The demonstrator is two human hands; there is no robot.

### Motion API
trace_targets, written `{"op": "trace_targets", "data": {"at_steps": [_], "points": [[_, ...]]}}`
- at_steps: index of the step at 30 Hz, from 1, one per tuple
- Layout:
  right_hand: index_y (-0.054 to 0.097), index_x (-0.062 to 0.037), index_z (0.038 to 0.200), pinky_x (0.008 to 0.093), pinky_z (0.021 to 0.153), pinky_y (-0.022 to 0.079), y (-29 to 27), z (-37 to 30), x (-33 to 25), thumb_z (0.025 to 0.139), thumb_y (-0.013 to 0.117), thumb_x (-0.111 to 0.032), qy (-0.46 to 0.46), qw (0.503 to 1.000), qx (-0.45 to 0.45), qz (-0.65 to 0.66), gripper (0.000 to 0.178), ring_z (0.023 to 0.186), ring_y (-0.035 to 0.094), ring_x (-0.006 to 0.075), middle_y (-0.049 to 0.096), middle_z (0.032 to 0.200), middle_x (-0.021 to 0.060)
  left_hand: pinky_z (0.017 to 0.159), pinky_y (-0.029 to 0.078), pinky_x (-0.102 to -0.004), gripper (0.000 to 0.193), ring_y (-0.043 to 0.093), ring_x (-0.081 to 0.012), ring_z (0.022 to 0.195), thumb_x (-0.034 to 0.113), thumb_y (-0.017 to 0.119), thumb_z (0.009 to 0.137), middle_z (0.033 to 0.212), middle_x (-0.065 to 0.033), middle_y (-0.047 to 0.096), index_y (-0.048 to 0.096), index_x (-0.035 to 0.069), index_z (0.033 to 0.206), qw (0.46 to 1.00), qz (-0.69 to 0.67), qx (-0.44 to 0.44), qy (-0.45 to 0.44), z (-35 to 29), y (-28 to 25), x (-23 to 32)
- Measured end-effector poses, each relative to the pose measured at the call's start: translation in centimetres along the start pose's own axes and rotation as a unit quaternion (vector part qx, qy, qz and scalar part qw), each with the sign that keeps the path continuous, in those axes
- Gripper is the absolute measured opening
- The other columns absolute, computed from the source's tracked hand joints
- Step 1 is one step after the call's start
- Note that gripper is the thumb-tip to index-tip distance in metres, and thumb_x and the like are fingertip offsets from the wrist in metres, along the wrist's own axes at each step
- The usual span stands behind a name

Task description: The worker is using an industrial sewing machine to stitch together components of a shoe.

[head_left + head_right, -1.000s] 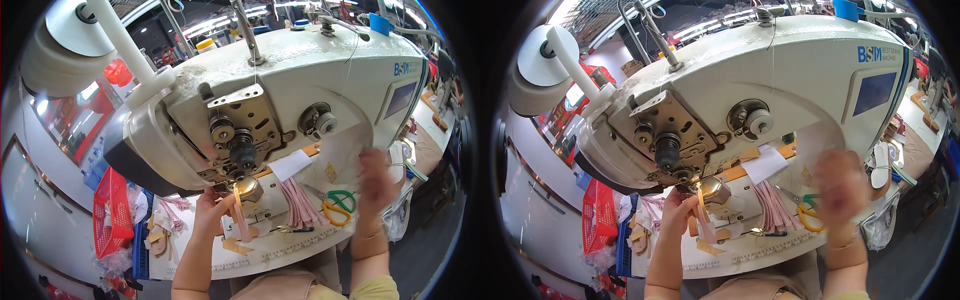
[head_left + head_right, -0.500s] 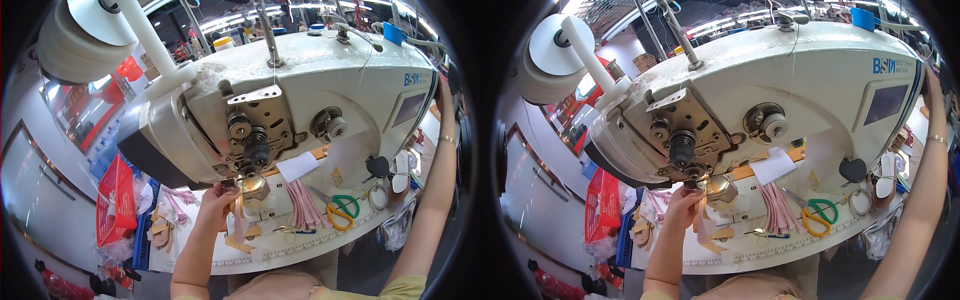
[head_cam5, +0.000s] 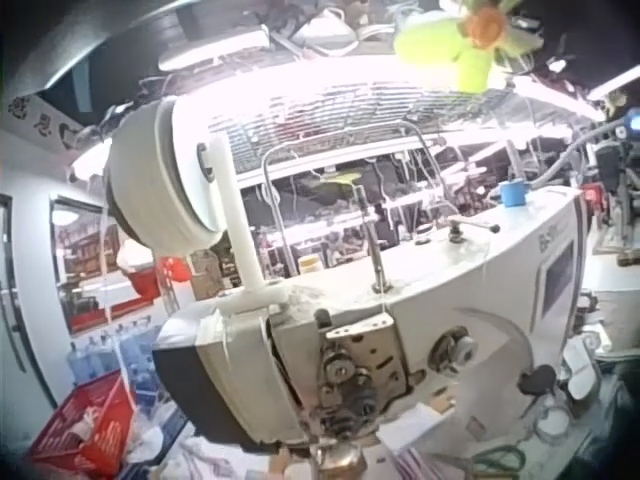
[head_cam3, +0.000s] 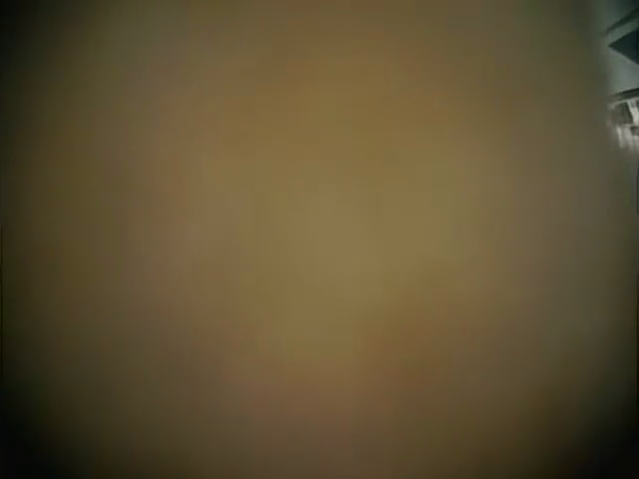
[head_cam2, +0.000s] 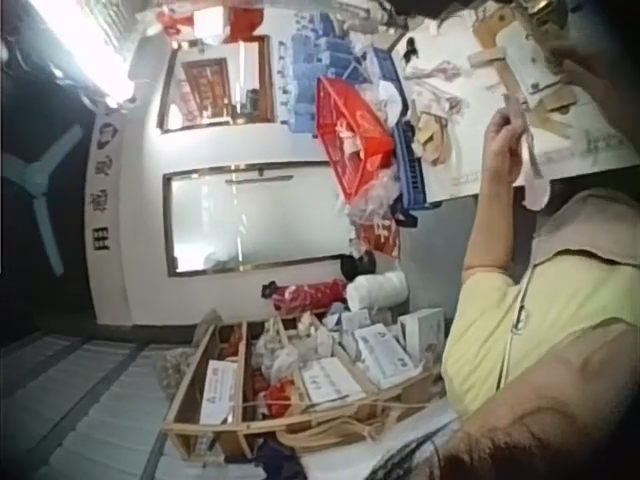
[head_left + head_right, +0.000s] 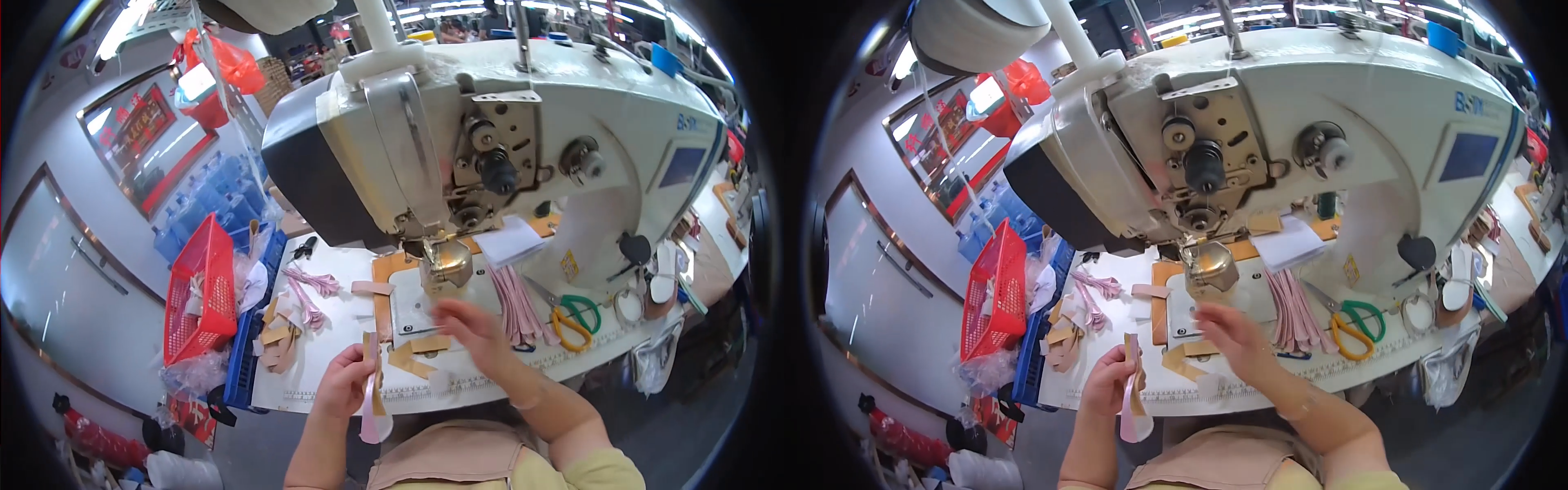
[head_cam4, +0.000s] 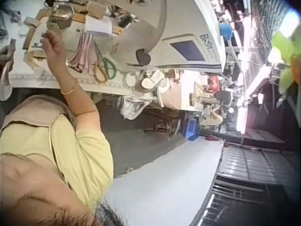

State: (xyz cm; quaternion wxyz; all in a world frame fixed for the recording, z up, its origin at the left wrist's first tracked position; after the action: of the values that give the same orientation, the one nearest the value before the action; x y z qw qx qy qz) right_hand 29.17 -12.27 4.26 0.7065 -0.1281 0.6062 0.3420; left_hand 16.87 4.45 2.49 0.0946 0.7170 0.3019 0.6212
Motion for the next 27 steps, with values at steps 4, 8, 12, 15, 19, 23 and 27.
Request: {"op": "trace_targets", "data": {"at_steps": [4,8,12,15,19,23,27], "points": [[0.054,-0.0047,0.106,0.027,0.071,0.049,3.8,2.4,2.1,0.089,0.051,-0.015,0.11,0.949,-0.019,0.295,0.02,0.087,0.058,0.014,0.06,0.092,0.0067,0.057,0.048,-0.0254,0.015,0.057,-0.0144,0.063,0.001,0.052,0.077,0.078,-0.0072,0.057,0.052,0.001,0.092,0.999,0.003,-0.01,0.049,-0.2,0.6,-0.9],[0.056,-0.0067,0.099,0.0238,0.061,0.049,4.4,1.9,2.9,0.088,0.053,-0.016,0.133,0.939,-0.014,0.318,0.015,0.076,0.059,0.0112,0.06,0.081,0.0026,0.058,0.044,-0.0183,0.017,0.056,-0.0074,0.069,0.003,0.058,0.078,0.083,-0.0031,0.058,0.053,0.003,0.094,0.998,-0.017,-0.009,0.058,-0.1,1.2,-1.2],[0.056,-0.0058,0.099,0.0234,0.063,0.049,4.2,1.1,4.1,0.087,0.055,-0.015,0.131,0.939,0.032,0.316,0.015,0.078,0.059,0.0112,0.06,0.082,0.003,0.056,0.045,-0.0216,0.011,0.055,-0.0099,0.064,0.007,0.054,0.083,0.078,-0.0035,0.058,0.053,0.003,0.093,0.998,-0.005,-0.006,0.065,1.0,1.0,-1.6],[0.057,-0.0058,0.096,0.0252,0.067,0.05,3.9,0.7,4.5,0.086,0.055,-0.014,0.115,0.93,0.032,0.347,0.013,0.082,0.06,0.0134,0.061,0.086,0.004,0.053,0.045,-0.0247,0.009,0.055,-0.0126,0.059,0.011,0.051,0.086,0.074,-0.0044,0.057,0.052,0.004,0.091,0.996,-0.02,0.011,0.084,1.6,1.7,-1.5],[0.057,-0.0062,0.093,0.027,0.069,0.051,3.9,0.4,4.7,0.087,0.055,-0.015,0.115,0.906,0.051,0.405,0.012,0.085,0.06,0.0156,0.061,0.091,0.0049,0.053,0.044,-0.0256,0.009,0.054,-0.0137,0.06,0.014,0.052,0.087,0.072,-0.0038,0.055,0.051,0.005,0.088,0.99,-0.085,0.014,0.109,1.7,1.9,-1.4],[0.055,-0.0067,0.097,0.0308,0.078,0.049,4.9,0.3,3.8,0.087,0.054,-0.015,0.102,0.879,0.03,0.464,0.013,0.094,0.057,0.0172,0.059,0.099,0.0055,0.053,0.044,-0.0253,0.011,0.053,-0.0144,0.058,0.015,0.052,0.087,0.07,-0.0041,0.054,0.05,0.005,0.087,0.984,-0.117,0.057,0.122,1.0,1.2,-1.5],[0.055,-0.0087,0.101,0.0373,0.087,0.045,5.4,1.1,4.7,0.088,0.052,-0.017,0.136,0.886,0.049,0.441,0.016,0.103,0.054,0.02,0.056,0.104,0.0067,0.051,0.041,-0.0238,0.009,0.051,-0.013,0.059,0.017,0.05,0.088,0.072,-0.0018,0.052,0.049,0.008,0.087,0.987,-0.131,0.055,0.077,0.4,0.9,-2.5]]}}
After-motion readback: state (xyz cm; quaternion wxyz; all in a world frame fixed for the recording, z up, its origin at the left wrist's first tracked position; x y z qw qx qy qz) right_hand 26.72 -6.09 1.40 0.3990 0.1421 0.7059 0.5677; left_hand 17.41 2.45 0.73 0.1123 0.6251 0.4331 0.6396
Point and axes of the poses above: each hand's wrist, its own z-axis towards the middle knuckle, its own y-axis out of the palm, x = y × z, the point moved 7 cm from there along z, towards the middle knuckle
